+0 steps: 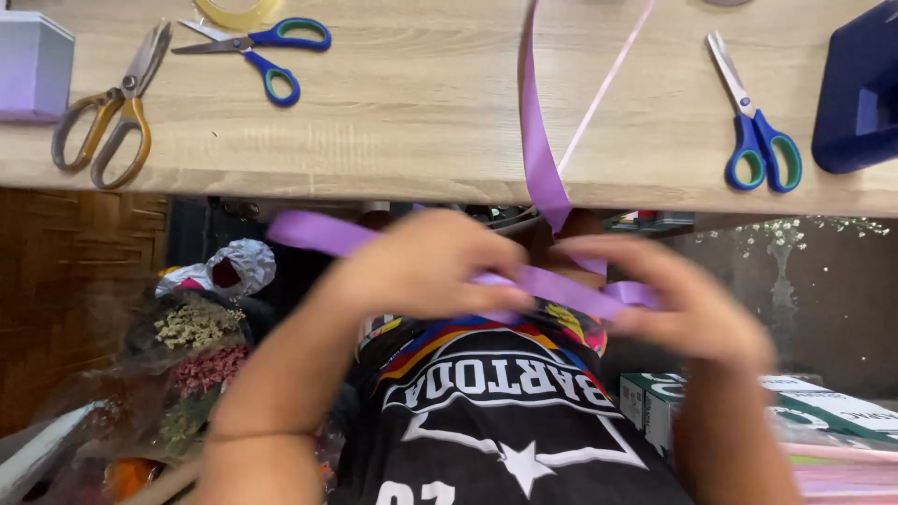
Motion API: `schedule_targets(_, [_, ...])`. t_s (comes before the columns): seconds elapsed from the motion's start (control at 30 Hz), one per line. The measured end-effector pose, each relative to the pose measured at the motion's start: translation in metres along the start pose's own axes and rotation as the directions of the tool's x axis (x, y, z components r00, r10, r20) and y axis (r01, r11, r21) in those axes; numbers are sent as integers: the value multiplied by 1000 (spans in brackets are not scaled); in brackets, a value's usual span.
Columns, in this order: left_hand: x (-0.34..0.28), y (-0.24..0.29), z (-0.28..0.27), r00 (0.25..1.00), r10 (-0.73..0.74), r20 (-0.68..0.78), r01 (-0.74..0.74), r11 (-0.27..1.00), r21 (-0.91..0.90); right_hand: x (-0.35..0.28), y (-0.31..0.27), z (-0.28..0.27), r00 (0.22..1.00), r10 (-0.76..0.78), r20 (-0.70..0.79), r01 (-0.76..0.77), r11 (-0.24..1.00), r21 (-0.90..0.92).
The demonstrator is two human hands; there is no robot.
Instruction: The person retrieves a spool of purple ribbon from a shelf and places it on a table. They unroll the ribbon, cut a length with scissors, and then fold and tie the ribbon into a bow by hand.
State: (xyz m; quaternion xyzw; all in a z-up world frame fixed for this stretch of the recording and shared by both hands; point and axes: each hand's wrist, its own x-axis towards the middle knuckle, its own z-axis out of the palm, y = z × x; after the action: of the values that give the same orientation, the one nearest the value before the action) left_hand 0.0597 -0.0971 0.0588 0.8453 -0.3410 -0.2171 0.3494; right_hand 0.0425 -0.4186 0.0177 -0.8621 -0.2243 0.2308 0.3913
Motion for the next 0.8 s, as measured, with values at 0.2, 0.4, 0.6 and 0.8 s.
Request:
schedule_targets(0.2, [-9,0,-9,999,-30,14,30,998,-46,-17,31,-12,951,-308,4,294,913,283])
schedule_targets(0.4, [-42,-39,-12,929,-359,-85,340,922,-184,-65,106,-54,933,355,-56,-348,931,113])
schedule_targets(0.6, [25,1,14,998,69,-7,-69,980,-188,22,20,35,975,-223,25,201,918,342])
schedule_targets(0.8, [-9,-36,-11,982,-187,-18,182,971,-157,-15,51,-12,979,-189,72,135,876,463])
